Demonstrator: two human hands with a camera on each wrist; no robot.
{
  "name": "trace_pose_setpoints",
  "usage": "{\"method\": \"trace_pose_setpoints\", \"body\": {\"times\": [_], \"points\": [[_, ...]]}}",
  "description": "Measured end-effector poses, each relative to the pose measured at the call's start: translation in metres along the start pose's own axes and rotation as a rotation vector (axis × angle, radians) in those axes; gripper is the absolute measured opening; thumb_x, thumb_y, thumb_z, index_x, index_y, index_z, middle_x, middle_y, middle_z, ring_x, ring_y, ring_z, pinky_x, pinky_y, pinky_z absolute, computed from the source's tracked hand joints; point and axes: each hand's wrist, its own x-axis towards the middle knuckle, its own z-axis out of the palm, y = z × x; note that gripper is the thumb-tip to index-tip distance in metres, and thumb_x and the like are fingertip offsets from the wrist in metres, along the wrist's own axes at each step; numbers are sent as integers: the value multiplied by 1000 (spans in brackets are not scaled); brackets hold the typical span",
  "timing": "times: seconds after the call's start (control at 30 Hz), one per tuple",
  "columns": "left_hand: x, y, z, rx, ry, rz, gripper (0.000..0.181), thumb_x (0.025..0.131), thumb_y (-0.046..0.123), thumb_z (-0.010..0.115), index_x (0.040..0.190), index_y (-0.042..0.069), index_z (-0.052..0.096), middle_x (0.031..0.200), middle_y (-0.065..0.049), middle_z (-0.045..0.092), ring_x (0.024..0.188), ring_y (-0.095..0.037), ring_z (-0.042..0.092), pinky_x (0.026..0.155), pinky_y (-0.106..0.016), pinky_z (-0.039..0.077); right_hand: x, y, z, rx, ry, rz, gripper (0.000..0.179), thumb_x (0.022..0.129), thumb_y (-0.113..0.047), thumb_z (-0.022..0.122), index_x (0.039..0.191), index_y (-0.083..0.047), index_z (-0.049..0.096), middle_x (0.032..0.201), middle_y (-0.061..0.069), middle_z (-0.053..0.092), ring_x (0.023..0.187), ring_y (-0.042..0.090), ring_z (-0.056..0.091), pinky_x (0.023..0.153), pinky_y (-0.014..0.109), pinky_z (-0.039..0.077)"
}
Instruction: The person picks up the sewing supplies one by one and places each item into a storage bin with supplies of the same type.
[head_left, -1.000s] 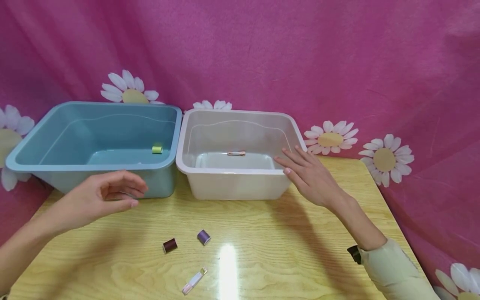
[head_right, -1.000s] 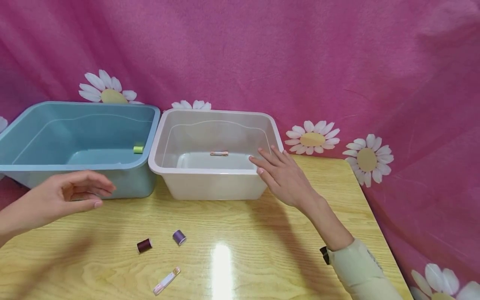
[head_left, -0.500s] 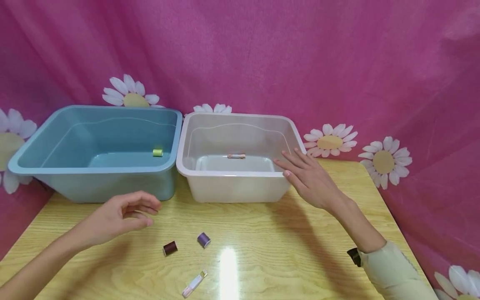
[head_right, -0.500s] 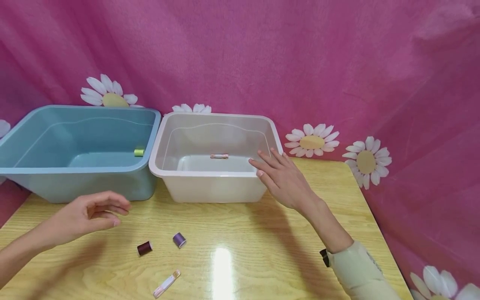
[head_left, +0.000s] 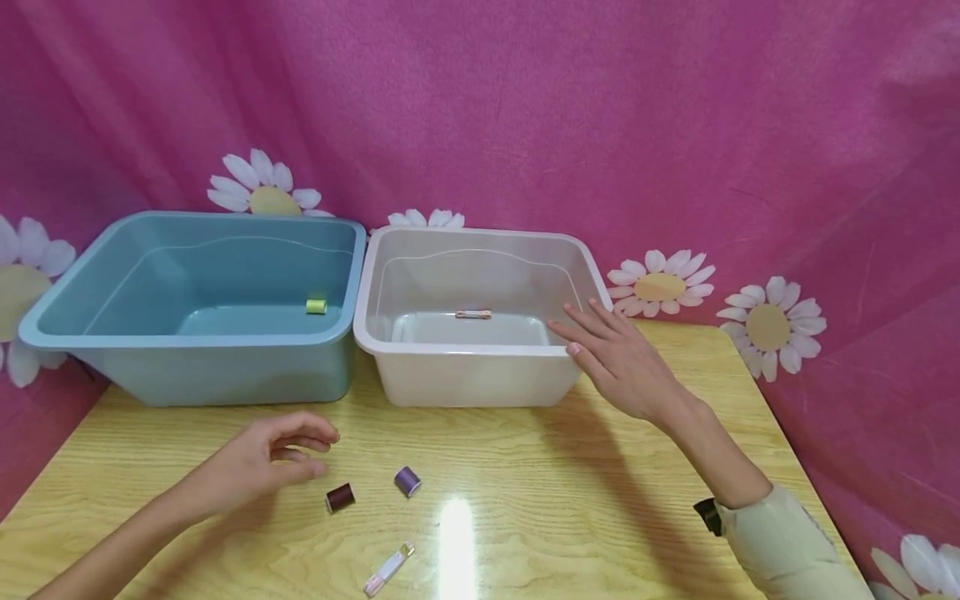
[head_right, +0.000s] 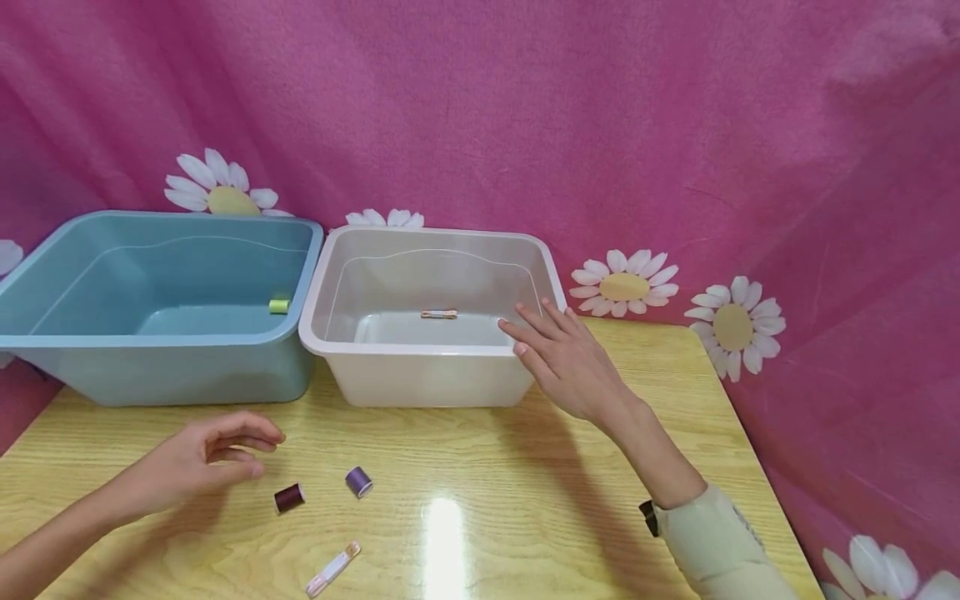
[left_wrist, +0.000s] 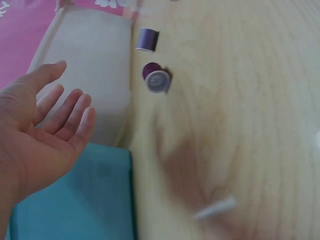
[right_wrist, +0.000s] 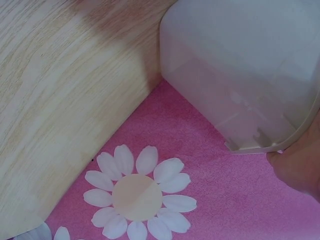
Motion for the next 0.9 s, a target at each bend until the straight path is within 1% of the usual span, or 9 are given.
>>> {"method": "trace_pose_setpoints", "body": {"times": [0.1,0.2,0.27,0.33,0.43,0.57,0.8,0.9], "points": [[1,-5,4,-20,1,-34,34,95,13,70,123,-4,60,123,-20,62,113,-35,61,88,-28,53,0,0,0,0,0,1,44,108,-31,39,148,-16,50,156,11,37,147,41,21,118,50,13],[2,-10,7,-39,5,-47,35,94,12,71,122,-6,59,123,-23,60,115,-44,58,88,-29,53,0,0,0,1,-1,2,44,108,-31,39,148,-17,50,156,11,37,147,41,21,118,50,13],[2,-14,10,-47,7,-59,36,93,12,72,122,-6,59,127,-25,57,117,-46,55,89,-29,53,0,0,0,1,-2,3,44,108,-31,39,148,-17,50,157,11,37,147,41,21,118,50,14],[2,-18,12,-52,9,-66,37,93,12,73,122,-6,58,130,-26,55,119,-47,53,91,-30,52,0,0,-1,0,-2,2,44,108,-31,39,148,-17,50,157,11,37,146,41,22,118,50,14],[1,-23,15,-64,4,-98,40,92,14,74,124,-5,57,133,-27,53,121,-45,53,91,-31,52,0,-1,-1,0,-3,-1,44,108,-31,39,148,-16,51,156,11,37,146,41,22,118,51,14],[-1,-29,18,-78,-7,-130,43,92,16,74,126,-5,56,131,-25,55,119,-42,56,91,-31,52,1,-1,0,1,-1,-5,44,108,-31,39,148,-16,51,156,12,37,146,41,22,118,50,14],[-3,-38,24,-64,1,-110,44,92,16,74,125,-6,56,128,-23,58,116,-40,58,90,-36,53,1,0,-1,-4,2,-10,44,108,-31,40,148,-16,51,155,12,38,146,41,22,118,51,15],[-4,-39,27,-37,10,-123,44,91,18,75,124,-4,58,127,-19,60,116,-38,58,92,-38,52,1,0,-1,-5,0,-8,44,108,-31,40,148,-16,51,156,12,38,146,41,22,118,51,15]]}}
